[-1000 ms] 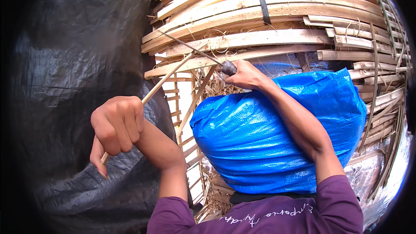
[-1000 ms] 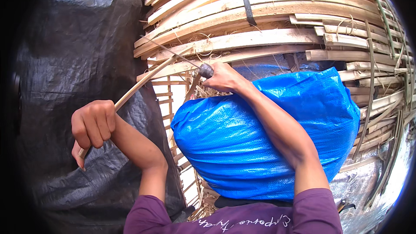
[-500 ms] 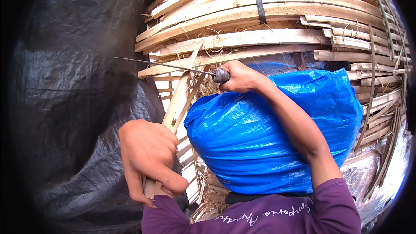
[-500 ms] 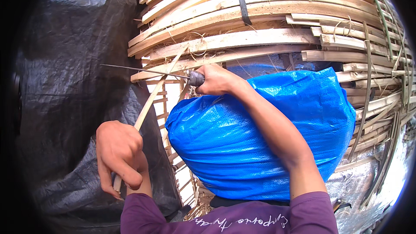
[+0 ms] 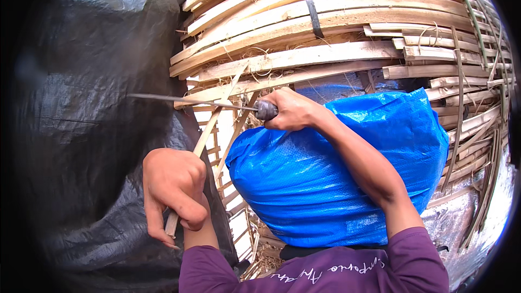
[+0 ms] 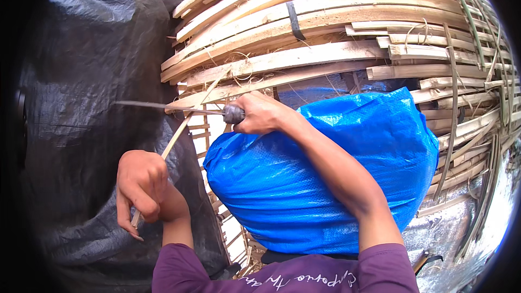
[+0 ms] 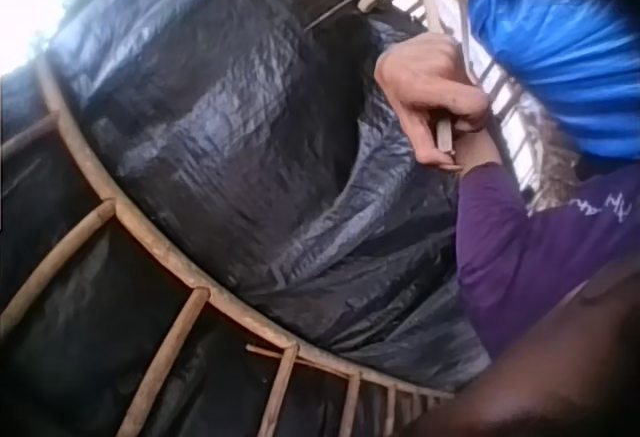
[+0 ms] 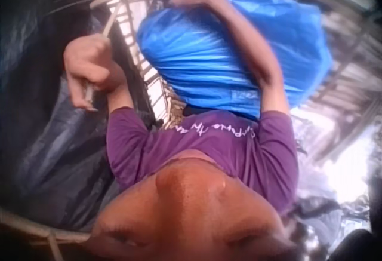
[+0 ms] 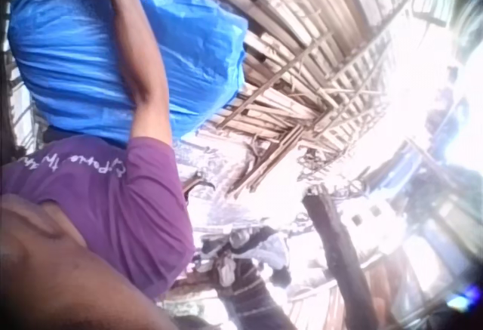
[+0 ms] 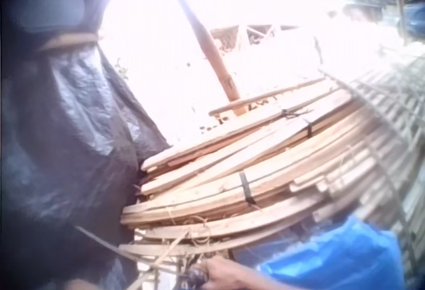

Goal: The person takes a bamboo strip from a pile, shaves it along its length using a knife, and sets down the knife and strip.

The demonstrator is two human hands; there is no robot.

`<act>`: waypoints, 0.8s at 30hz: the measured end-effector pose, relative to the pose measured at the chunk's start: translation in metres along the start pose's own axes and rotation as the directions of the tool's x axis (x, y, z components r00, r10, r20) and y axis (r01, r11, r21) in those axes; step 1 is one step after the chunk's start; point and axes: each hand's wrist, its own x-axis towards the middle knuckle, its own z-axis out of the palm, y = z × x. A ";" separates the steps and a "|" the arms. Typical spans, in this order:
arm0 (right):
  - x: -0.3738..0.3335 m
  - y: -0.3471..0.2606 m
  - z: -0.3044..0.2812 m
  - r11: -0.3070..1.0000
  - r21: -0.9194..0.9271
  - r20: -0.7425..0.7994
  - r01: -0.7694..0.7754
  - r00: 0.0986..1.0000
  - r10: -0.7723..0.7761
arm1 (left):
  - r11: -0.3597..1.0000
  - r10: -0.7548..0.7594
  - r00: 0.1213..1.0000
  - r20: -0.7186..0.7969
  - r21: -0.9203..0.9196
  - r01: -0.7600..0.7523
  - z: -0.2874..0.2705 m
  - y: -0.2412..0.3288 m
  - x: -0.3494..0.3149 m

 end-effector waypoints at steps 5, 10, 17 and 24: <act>0.024 0.039 0.014 0.993 0.101 -0.097 -0.062 0.993 0.072 | 0.998 0.054 0.999 0.009 0.024 -0.054 -0.001 0.004 -0.008; 0.032 0.059 0.018 0.996 -0.040 -0.281 -0.077 0.958 0.063 | 0.997 0.070 0.997 -0.027 0.043 -0.069 0.002 0.003 -0.014; 0.021 0.035 0.008 0.996 -0.069 -0.048 -0.057 0.997 0.054 | 0.998 0.062 0.997 -0.034 0.031 -0.061 0.003 0.002 -0.011; 0.026 0.088 0.018 0.945 0.109 -0.210 -0.309 0.922 0.325 | 0.996 0.085 0.996 -0.023 0.039 -0.084 0.000 0.002 -0.010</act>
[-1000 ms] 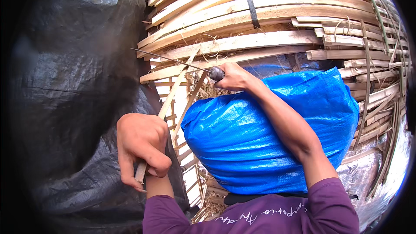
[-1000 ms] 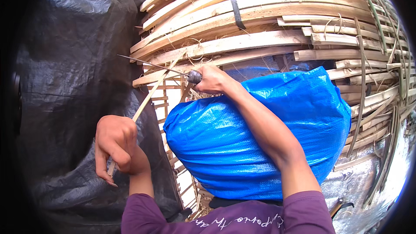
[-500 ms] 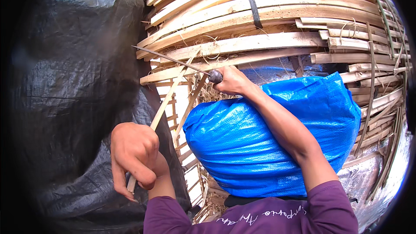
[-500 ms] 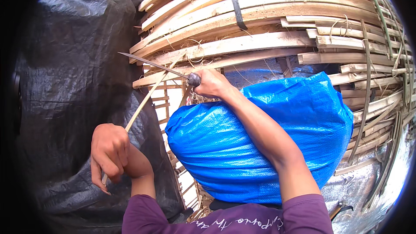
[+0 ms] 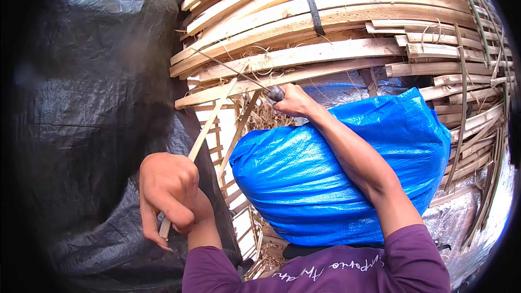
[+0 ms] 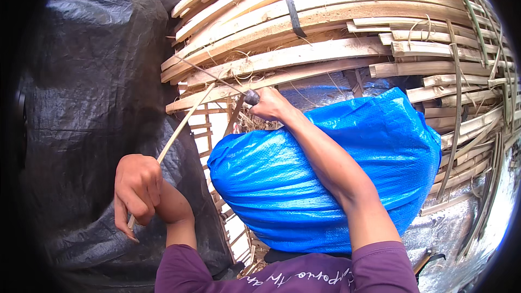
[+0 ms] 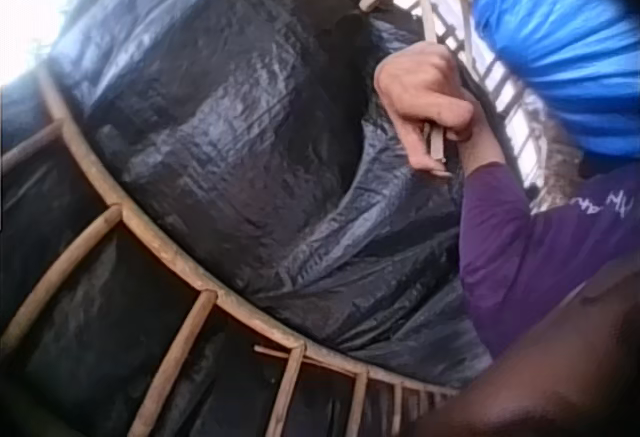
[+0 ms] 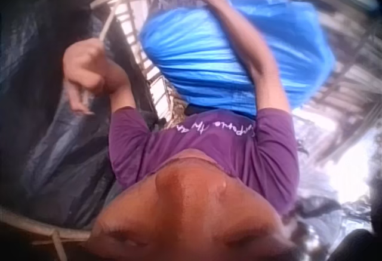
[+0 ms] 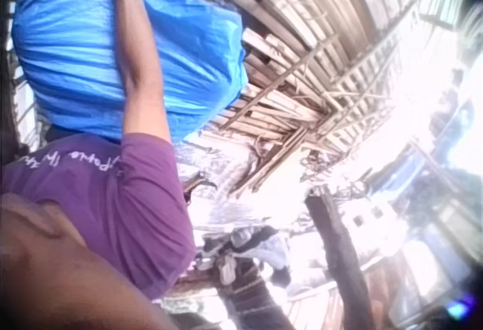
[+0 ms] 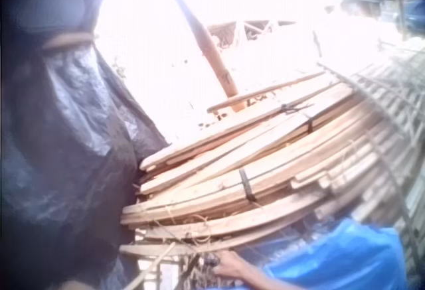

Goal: The person takes a bamboo strip from a pile, shaves it along its length using a knife, and sets down the knife and strip.

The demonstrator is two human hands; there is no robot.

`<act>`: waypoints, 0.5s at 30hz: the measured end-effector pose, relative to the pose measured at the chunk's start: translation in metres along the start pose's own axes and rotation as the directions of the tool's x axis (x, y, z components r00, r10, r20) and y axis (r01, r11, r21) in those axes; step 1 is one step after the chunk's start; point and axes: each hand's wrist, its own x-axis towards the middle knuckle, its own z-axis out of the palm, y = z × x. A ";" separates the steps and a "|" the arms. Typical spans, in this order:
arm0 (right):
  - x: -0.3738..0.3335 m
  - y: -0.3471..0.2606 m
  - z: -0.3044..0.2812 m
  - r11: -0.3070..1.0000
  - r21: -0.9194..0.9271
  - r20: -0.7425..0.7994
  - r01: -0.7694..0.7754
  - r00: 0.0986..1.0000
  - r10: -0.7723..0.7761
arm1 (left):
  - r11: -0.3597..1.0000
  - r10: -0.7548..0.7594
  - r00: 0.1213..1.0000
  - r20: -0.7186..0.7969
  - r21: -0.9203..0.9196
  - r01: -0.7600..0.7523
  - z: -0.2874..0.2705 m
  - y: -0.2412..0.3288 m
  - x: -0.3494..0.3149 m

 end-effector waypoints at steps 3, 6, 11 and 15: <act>-0.003 0.006 0.005 0.999 0.028 0.004 -0.035 0.999 0.034 | 1.000 -0.004 1.000 -0.027 -0.012 0.004 0.001 0.000 -0.002; -0.013 -0.020 -0.005 1.000 0.019 0.066 -0.008 0.998 0.007 | 1.000 0.003 1.000 -0.017 0.009 -0.003 0.000 0.003 -0.005; -0.007 -0.022 0.005 0.965 0.018 0.112 0.263 0.958 -0.263 | 0.999 0.052 0.998 -0.021 0.006 -0.052 0.001 0.005 -0.014; 0.008 0.009 0.015 0.992 -0.002 -0.021 0.123 0.992 -0.123 | 0.996 0.085 0.996 -0.035 0.008 -0.085 0.003 0.008 -0.022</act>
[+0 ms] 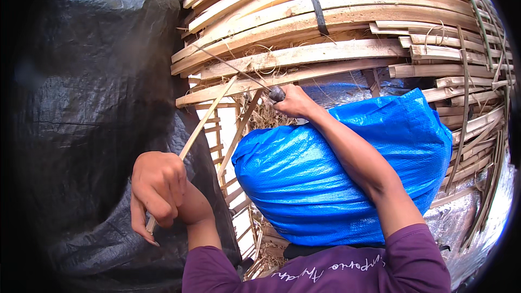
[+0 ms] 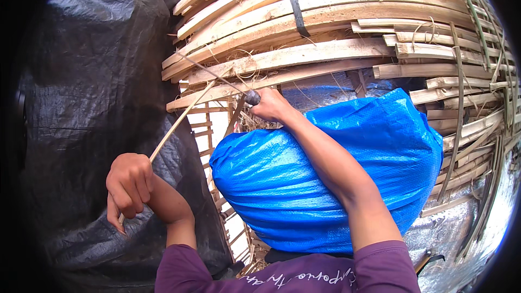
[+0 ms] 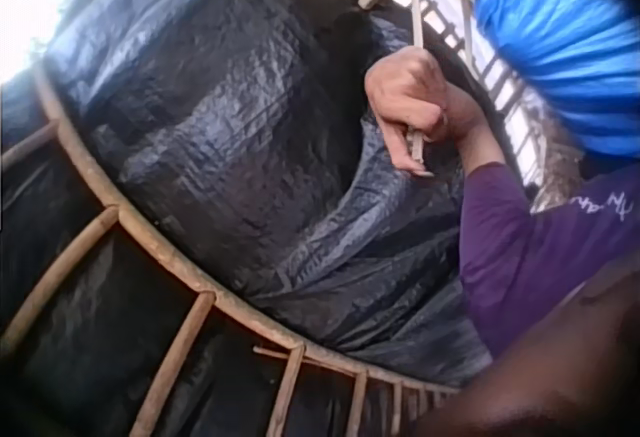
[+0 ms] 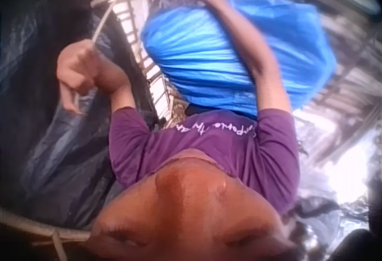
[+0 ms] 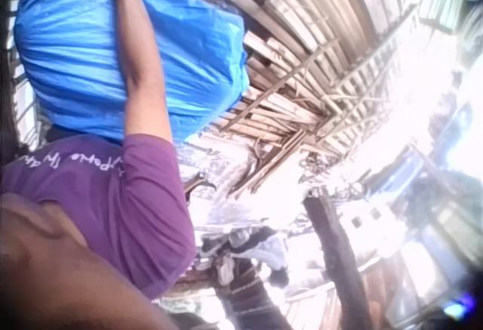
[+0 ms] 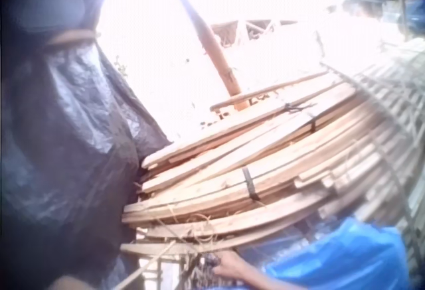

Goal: The person takes a bamboo strip from a pile, shaves it along its length using a knife, and sets down the knife and strip.

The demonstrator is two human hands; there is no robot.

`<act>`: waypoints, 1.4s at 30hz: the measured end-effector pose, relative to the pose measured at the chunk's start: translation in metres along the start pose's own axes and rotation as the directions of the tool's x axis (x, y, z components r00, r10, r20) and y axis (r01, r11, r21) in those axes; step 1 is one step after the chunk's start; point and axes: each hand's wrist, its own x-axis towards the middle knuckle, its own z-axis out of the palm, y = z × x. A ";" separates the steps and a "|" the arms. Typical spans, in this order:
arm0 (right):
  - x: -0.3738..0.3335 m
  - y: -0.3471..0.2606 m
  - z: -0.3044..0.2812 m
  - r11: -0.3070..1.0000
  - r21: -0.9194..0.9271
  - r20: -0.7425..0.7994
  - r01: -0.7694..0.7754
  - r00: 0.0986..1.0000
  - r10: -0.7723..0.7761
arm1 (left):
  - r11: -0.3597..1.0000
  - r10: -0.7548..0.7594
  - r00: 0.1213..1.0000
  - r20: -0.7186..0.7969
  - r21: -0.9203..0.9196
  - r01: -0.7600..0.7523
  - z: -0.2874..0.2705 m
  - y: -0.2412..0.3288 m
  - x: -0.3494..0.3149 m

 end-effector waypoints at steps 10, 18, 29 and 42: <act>-0.011 0.013 -0.012 0.979 0.034 -0.110 -0.200 0.973 0.202 | 0.942 0.213 0.635 -0.743 0.327 0.067 0.010 0.031 -0.048; -0.015 0.010 -0.009 0.988 -0.026 -0.102 -0.154 0.983 0.150 | 0.963 0.267 0.043 -0.963 0.268 0.031 0.025 0.067 -0.095; -0.027 -0.046 -0.006 0.985 0.027 -0.170 0.172 0.972 -0.165 | 0.872 0.456 -0.349 -0.819 0.333 0.357 0.036 0.074 -0.058; -0.066 -0.170 0.024 0.898 0.124 -0.030 0.423 0.906 -0.422 | 0.712 0.702 -0.192 -0.686 0.668 0.216 0.028 0.016 0.009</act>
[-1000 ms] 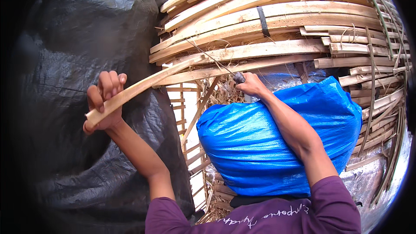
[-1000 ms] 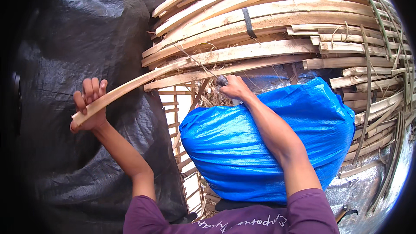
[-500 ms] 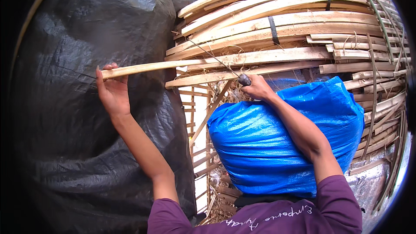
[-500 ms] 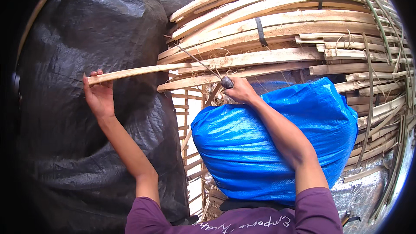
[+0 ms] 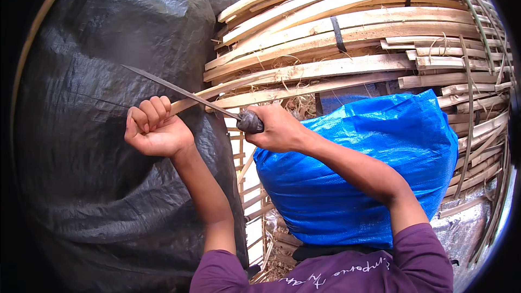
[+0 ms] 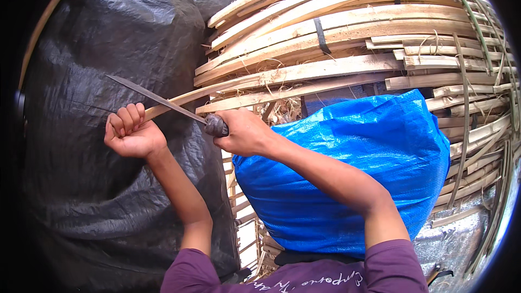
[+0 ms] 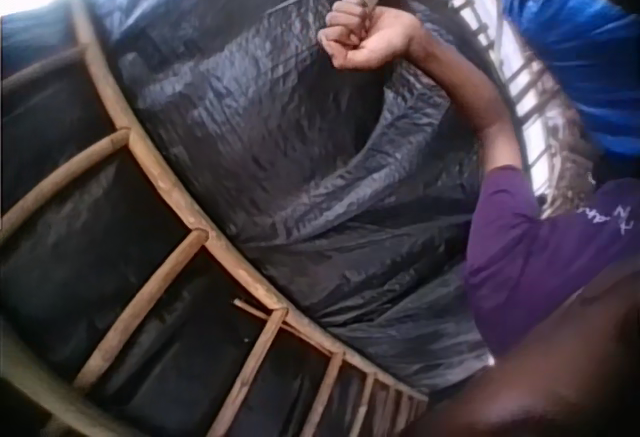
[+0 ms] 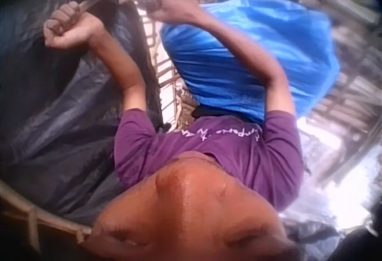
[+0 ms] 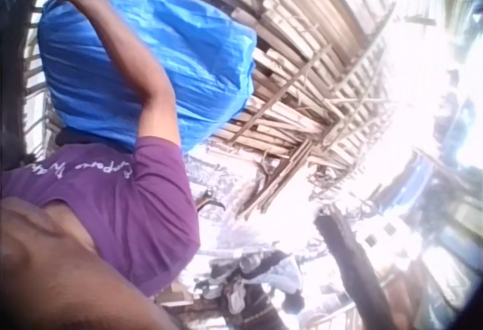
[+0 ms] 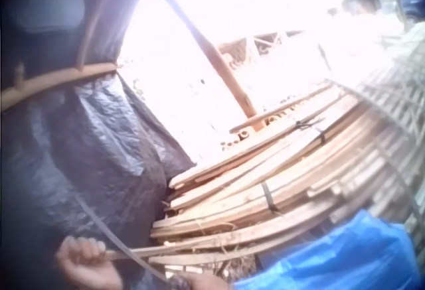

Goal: The person takes a bamboo strip from a pile, shaves it along its length using a knife, and sets down the knife and strip.

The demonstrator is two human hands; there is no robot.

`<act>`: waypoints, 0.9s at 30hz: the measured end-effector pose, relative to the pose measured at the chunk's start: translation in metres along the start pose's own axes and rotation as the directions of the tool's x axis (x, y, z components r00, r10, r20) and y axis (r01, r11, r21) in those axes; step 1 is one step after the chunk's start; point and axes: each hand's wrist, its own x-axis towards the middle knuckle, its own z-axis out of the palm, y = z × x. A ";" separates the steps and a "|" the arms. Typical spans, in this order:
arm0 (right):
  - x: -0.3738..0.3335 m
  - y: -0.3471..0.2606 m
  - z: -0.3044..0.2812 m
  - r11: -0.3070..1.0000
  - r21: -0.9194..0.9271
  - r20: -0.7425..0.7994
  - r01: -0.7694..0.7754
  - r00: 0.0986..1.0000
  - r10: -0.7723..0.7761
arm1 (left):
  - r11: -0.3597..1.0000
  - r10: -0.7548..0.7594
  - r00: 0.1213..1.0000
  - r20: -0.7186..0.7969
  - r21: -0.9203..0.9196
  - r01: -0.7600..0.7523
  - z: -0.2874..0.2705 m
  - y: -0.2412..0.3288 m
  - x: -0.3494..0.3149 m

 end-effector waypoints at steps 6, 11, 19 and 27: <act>-0.001 0.065 0.005 0.989 0.013 -0.072 -0.149 0.986 0.149 | 0.991 0.091 0.980 -0.176 0.114 -0.072 0.004 0.000 0.001; 0.001 0.081 -0.013 0.940 -0.065 -0.009 -0.334 0.942 0.334 | 0.993 0.074 0.981 -0.177 0.105 -0.056 -0.003 -0.001 0.006; 0.006 0.005 0.000 0.999 0.011 0.034 -0.051 0.998 0.050 | 0.990 0.092 0.984 -0.150 0.120 -0.074 0.006 -0.004 0.011; 0.001 0.115 -0.018 0.891 -0.103 -0.053 -0.441 0.897 0.438 | 0.987 0.082 0.959 -0.271 0.154 -0.041 -0.013 -0.003 0.019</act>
